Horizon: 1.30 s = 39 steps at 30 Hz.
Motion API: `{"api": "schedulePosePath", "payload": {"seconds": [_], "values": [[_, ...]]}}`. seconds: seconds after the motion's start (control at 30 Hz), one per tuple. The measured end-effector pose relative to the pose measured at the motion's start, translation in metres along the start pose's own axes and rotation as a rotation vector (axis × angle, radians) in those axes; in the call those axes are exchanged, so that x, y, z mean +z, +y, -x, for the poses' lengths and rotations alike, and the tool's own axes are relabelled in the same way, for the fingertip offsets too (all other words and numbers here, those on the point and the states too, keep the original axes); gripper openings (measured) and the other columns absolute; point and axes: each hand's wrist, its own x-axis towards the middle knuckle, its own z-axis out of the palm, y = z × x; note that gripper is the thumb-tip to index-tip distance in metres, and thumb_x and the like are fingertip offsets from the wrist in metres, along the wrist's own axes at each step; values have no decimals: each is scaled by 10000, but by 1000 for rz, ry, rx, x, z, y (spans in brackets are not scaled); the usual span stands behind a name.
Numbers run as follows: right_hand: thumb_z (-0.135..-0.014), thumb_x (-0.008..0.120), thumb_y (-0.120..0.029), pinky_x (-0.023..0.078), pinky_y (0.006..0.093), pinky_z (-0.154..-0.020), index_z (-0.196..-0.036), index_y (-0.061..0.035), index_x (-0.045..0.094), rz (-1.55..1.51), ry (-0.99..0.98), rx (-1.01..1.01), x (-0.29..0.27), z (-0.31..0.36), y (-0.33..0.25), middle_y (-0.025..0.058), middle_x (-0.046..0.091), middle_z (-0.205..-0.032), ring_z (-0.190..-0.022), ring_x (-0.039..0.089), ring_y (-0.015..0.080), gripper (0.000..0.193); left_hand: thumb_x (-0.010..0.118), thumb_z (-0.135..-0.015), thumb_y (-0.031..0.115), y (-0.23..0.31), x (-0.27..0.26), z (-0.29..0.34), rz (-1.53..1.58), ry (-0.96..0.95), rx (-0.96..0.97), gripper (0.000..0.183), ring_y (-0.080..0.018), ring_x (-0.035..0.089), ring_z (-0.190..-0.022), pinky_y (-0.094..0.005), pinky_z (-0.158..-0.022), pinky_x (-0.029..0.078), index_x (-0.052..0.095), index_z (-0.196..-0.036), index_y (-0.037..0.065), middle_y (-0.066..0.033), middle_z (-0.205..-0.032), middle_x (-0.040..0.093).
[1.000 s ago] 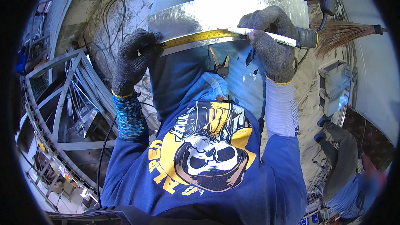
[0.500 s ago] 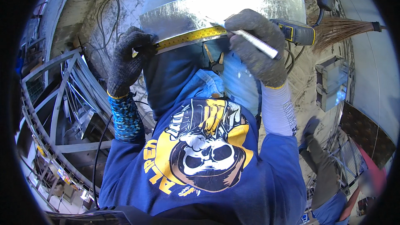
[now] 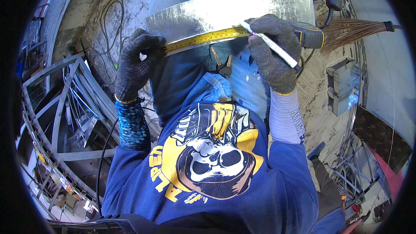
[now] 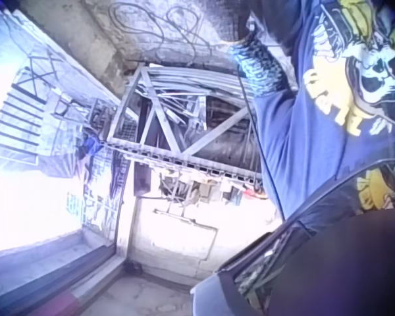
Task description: The person measures and marks a piece of sheet metal with a tape measure, pen, and square ruler, then cuts or shapes it with an angle grinder.
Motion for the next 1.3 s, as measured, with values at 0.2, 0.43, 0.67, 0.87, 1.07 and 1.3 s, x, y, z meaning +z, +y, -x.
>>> {"api": "schedulePosePath", "payload": {"seconds": [0.2,0.43,0.67,0.87,1.07,1.3], "values": [[-908,732,-58,548,311,-810,-1078,-8,663,19,2,-40,1,-6,0,140,709,-1045,-939,683,206,190,766,-819,15,23,6,0,-148,137,51,244,-216,645,-850,-321,-743,501,754,-1060,52,-104,-912,626],[-825,748,-22,554,373,-838,-1041,-10,681,4,-65,2,-2,-10,-11,164,716,-1023,-944,695,267,227,803,-744,83,56,3,-16,-635,129,192,185,-313,620,-849,-417,-723,485,786,-925,121,-118,-908,645],[-748,816,-2,559,360,-805,-963,-36,664,124,-85,14,0,-6,-16,160,708,-973,-931,703,268,265,804,-772,133,51,6,-29,-683,39,233,158,-314,596,-890,-431,-754,488,788,-929,121,-103,-951,657],[-756,824,-11,557,350,-792,-947,-43,653,142,-65,-40,1,-5,-12,120,682,-918,-907,694,250,259,798,-805,152,42,16,-29,-604,83,259,142,-334,600,-933,-441,-783,502,790,-945,128,-125,-1009,670],[-767,829,-36,566,343,-751,-946,-35,660,149,-40,-100,6,-4,-13,124,693,-879,-831,702,245,247,797,-809,178,40,21,-30,-598,83,269,157,-347,604,-952,-456,-817,500,777,-963,152,-115,-1030,671],[-773,822,-72,576,346,-716,-993,-41,685,85,-286,-68,29,-5,-12,131,709,-913,-787,709,239,260,781,-827,224,40,29,-32,-652,90,284,156,-359,611,-983,-473,-850,490,762,-973,173,-103,-1066,676]]}}
